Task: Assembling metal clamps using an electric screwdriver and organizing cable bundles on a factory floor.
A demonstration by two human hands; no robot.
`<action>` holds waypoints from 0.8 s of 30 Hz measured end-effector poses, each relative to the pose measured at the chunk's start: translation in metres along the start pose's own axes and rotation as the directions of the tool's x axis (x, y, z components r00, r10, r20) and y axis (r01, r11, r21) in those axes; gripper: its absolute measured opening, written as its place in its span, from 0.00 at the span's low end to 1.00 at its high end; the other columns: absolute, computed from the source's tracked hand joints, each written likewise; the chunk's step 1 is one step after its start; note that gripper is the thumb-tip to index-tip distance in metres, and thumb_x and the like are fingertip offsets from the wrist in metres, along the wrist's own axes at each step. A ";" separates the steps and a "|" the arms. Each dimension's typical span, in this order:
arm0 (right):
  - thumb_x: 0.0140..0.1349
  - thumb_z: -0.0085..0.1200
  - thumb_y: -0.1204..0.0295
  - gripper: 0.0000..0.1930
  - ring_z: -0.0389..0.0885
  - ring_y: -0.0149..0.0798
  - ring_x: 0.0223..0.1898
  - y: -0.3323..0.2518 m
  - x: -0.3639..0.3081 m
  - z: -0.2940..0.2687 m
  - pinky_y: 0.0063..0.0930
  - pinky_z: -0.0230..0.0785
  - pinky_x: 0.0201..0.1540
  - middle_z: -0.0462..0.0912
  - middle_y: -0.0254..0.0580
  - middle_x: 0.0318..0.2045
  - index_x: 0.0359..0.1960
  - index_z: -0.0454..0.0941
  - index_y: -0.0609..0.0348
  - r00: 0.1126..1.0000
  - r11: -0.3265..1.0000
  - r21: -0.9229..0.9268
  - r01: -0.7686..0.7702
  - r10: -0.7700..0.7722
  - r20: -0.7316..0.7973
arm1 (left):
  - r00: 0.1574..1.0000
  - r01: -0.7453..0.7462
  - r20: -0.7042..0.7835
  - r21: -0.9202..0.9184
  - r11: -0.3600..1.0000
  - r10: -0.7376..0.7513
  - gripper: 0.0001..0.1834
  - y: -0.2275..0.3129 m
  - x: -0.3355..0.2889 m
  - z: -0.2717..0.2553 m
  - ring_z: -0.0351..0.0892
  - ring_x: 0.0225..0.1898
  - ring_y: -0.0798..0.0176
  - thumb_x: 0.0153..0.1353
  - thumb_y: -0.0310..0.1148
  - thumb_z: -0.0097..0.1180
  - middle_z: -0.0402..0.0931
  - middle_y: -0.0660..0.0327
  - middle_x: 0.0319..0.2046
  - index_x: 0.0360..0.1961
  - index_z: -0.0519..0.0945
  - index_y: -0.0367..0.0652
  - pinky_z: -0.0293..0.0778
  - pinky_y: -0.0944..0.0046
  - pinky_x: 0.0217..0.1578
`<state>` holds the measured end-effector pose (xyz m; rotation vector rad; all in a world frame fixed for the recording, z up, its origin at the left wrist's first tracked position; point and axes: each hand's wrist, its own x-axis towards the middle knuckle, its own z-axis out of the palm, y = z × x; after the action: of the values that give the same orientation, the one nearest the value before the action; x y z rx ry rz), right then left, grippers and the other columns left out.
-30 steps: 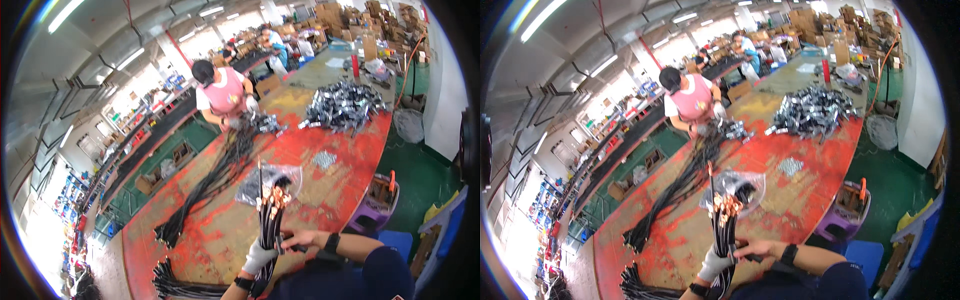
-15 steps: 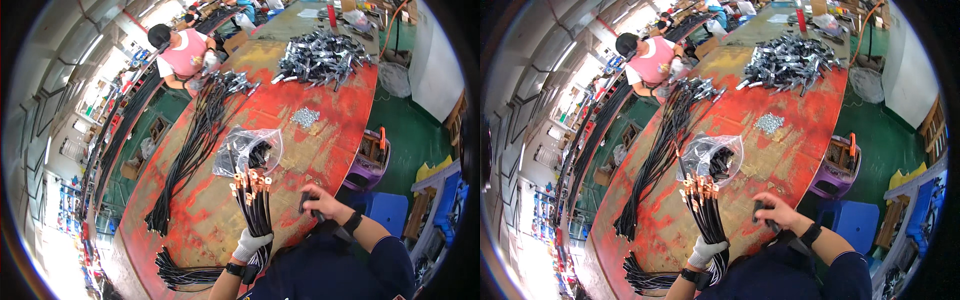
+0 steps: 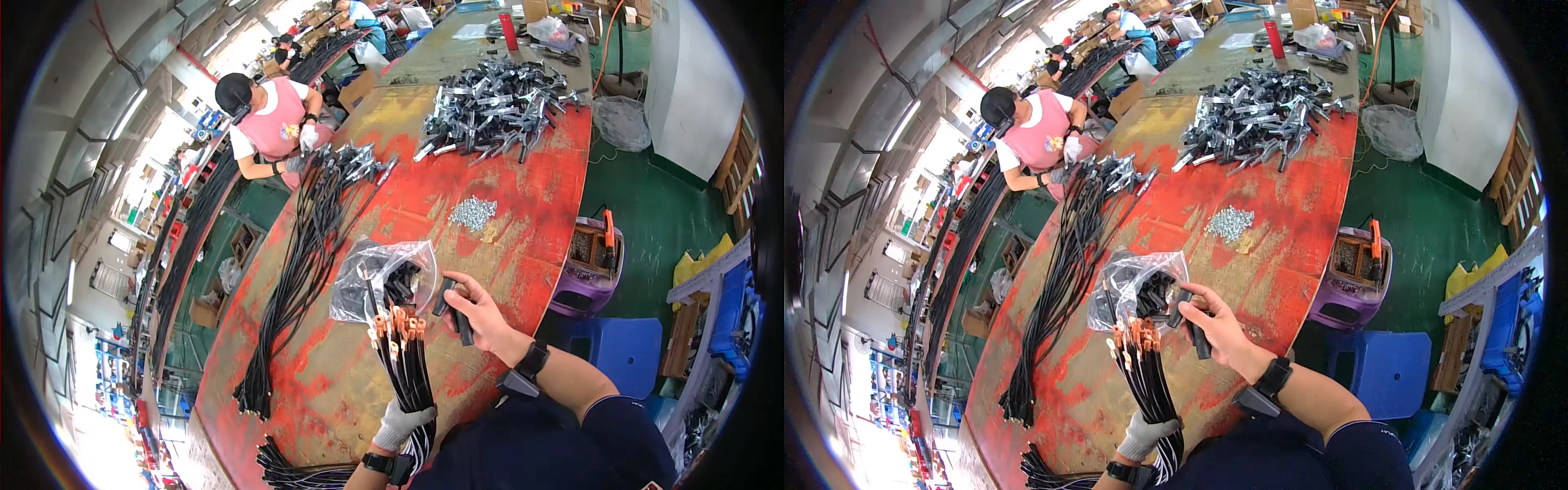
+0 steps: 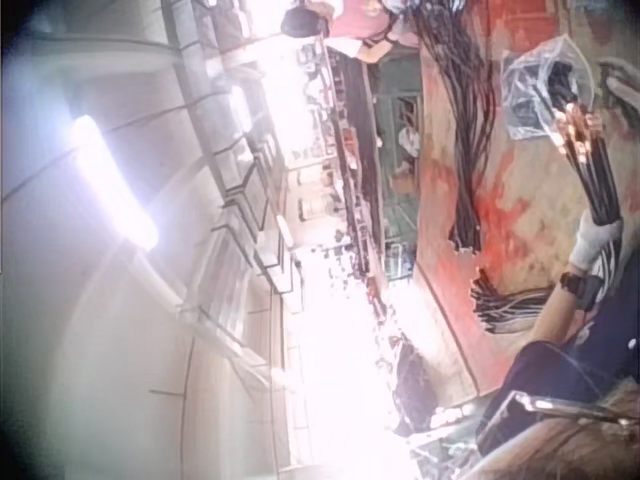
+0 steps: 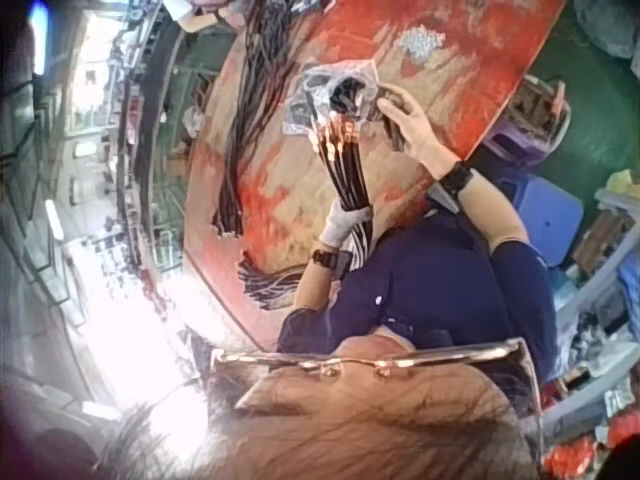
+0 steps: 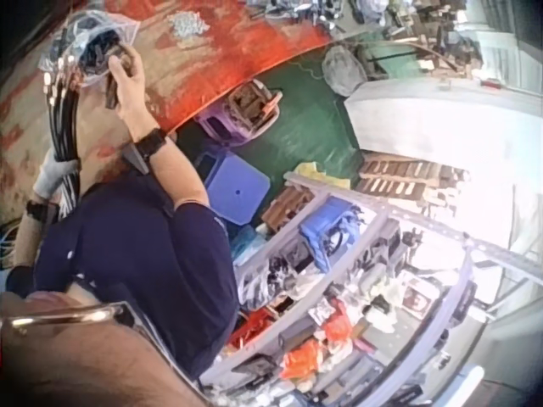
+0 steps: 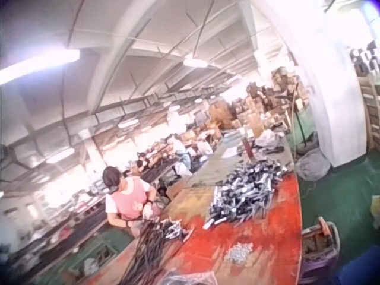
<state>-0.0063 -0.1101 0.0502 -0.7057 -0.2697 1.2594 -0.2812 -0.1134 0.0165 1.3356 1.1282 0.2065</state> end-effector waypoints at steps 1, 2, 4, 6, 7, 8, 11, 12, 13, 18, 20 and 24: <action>0.66 0.53 0.70 0.20 0.75 0.29 0.25 0.000 0.002 0.002 0.23 0.69 0.22 0.75 0.35 0.31 0.59 0.67 0.49 1.000 1.000 0.001 -0.001 0.001 0.004 | 0.999 0.031 -0.011 -0.012 0.999 -0.031 0.14 0.001 -0.002 0.001 0.81 0.31 0.65 0.45 0.28 0.69 0.82 0.60 0.30 0.34 0.80 0.37 0.77 0.66 0.37; 0.66 0.53 0.70 0.20 0.76 0.28 0.25 0.000 0.003 0.004 0.23 0.69 0.22 0.75 0.34 0.31 0.59 0.67 0.49 1.000 1.000 0.015 -0.012 0.012 0.006 | 0.999 0.052 0.014 -0.075 0.996 -0.051 0.14 0.001 -0.001 0.000 0.81 0.31 0.65 0.45 0.28 0.68 0.82 0.60 0.29 0.34 0.79 0.37 0.76 0.66 0.37; 0.66 0.54 0.70 0.20 0.76 0.28 0.25 -0.001 0.003 0.008 0.24 0.70 0.22 0.75 0.33 0.32 0.59 0.67 0.48 1.000 0.999 0.028 -0.030 0.030 0.008 | 0.998 0.066 0.019 -0.052 0.996 -0.065 0.18 0.003 -0.001 0.000 0.80 0.34 0.67 0.44 0.32 0.70 0.81 0.61 0.32 0.37 0.80 0.37 0.75 0.66 0.39; 0.63 0.57 0.72 0.20 0.76 0.26 0.26 -0.003 0.002 0.011 0.20 0.68 0.24 0.78 0.31 0.34 0.57 0.70 0.49 0.999 0.997 0.059 -0.045 0.043 0.026 | 0.996 0.082 0.025 -0.028 0.996 -0.082 0.22 0.007 -0.001 0.001 0.78 0.36 0.68 0.43 0.35 0.72 0.81 0.62 0.34 0.40 0.80 0.37 0.74 0.66 0.41; 0.63 0.57 0.72 0.20 0.76 0.26 0.26 -0.005 0.003 0.013 0.20 0.68 0.24 0.78 0.31 0.34 0.57 0.70 0.49 0.998 0.997 0.060 -0.050 0.048 0.027 | 0.996 0.083 0.030 0.000 0.997 -0.083 0.22 0.012 -0.002 0.003 0.78 0.35 0.69 0.44 0.35 0.72 0.81 0.62 0.33 0.39 0.80 0.38 0.74 0.66 0.40; 0.63 0.57 0.73 0.20 0.76 0.25 0.26 -0.008 0.003 0.014 0.19 0.68 0.24 0.78 0.31 0.34 0.57 0.71 0.49 0.997 0.998 0.030 -0.062 0.061 0.049 | 0.996 0.084 0.036 0.029 0.996 -0.085 0.21 0.016 -0.003 0.005 0.77 0.35 0.69 0.44 0.36 0.72 0.80 0.62 0.33 0.39 0.80 0.38 0.74 0.66 0.39; 0.62 0.57 0.74 0.20 0.77 0.25 0.27 -0.013 0.010 0.007 0.18 0.68 0.26 0.78 0.32 0.34 0.57 0.71 0.50 0.987 0.995 -0.067 -0.074 0.082 0.138 | 0.997 0.063 0.031 0.060 0.996 -0.065 0.20 0.017 -0.001 0.005 0.77 0.33 0.70 0.45 0.35 0.71 0.80 0.64 0.32 0.37 0.80 0.38 0.74 0.67 0.38; 0.62 0.58 0.74 0.20 0.77 0.25 0.27 -0.015 0.011 0.003 0.18 0.68 0.27 0.78 0.32 0.34 0.56 0.71 0.51 0.974 0.989 -0.134 -0.069 0.096 0.207 | 0.998 0.055 0.023 0.069 0.996 -0.057 0.19 0.013 0.001 0.004 0.77 0.33 0.70 0.45 0.35 0.71 0.80 0.64 0.31 0.37 0.80 0.38 0.74 0.67 0.38; 0.62 0.58 0.74 0.20 0.77 0.25 0.27 -0.019 0.011 0.000 0.18 0.68 0.27 0.78 0.32 0.34 0.56 0.71 0.51 0.973 0.988 -0.135 -0.075 0.102 0.206 | 0.999 0.048 0.015 0.077 0.996 -0.049 0.19 0.010 0.001 0.003 0.77 0.33 0.70 0.46 0.35 0.71 0.80 0.64 0.31 0.37 0.80 0.38 0.74 0.67 0.38; 0.61 0.59 0.74 0.20 0.77 0.26 0.29 -0.032 0.005 -0.014 0.18 0.69 0.29 0.77 0.36 0.35 0.55 0.72 0.54 0.922 0.926 -0.359 0.113 0.037 0.385 | 0.997 0.068 0.019 0.048 0.997 -0.069 0.19 0.017 0.002 0.001 0.76 0.33 0.71 0.46 0.35 0.70 0.79 0.64 0.31 0.37 0.79 0.38 0.74 0.67 0.38; 0.59 0.62 0.70 0.21 0.78 0.30 0.30 -0.032 -0.003 -0.005 0.24 0.72 0.31 0.77 0.37 0.35 0.54 0.73 0.56 0.908 0.819 -0.524 0.235 0.007 0.420 | 0.999 0.049 0.000 0.018 0.999 -0.049 0.18 0.018 0.001 0.002 0.76 0.32 0.71 0.46 0.34 0.69 0.79 0.64 0.31 0.37 0.79 0.37 0.73 0.68 0.37; 0.52 0.67 0.61 0.25 0.79 0.37 0.34 0.033 -0.010 -0.041 0.32 0.72 0.39 0.79 0.43 0.34 0.49 0.76 0.60 0.844 0.510 -0.782 0.358 0.181 0.504 | 0.997 0.026 -0.074 -0.030 0.999 -0.028 0.18 0.025 0.004 0.011 0.76 0.31 0.72 0.47 0.33 0.68 0.79 0.64 0.30 0.39 0.80 0.36 0.74 0.68 0.37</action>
<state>-0.0123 -0.1293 0.0004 -1.1539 -1.4948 1.1408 -0.2602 -0.1104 0.0333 1.2953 1.2006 0.2540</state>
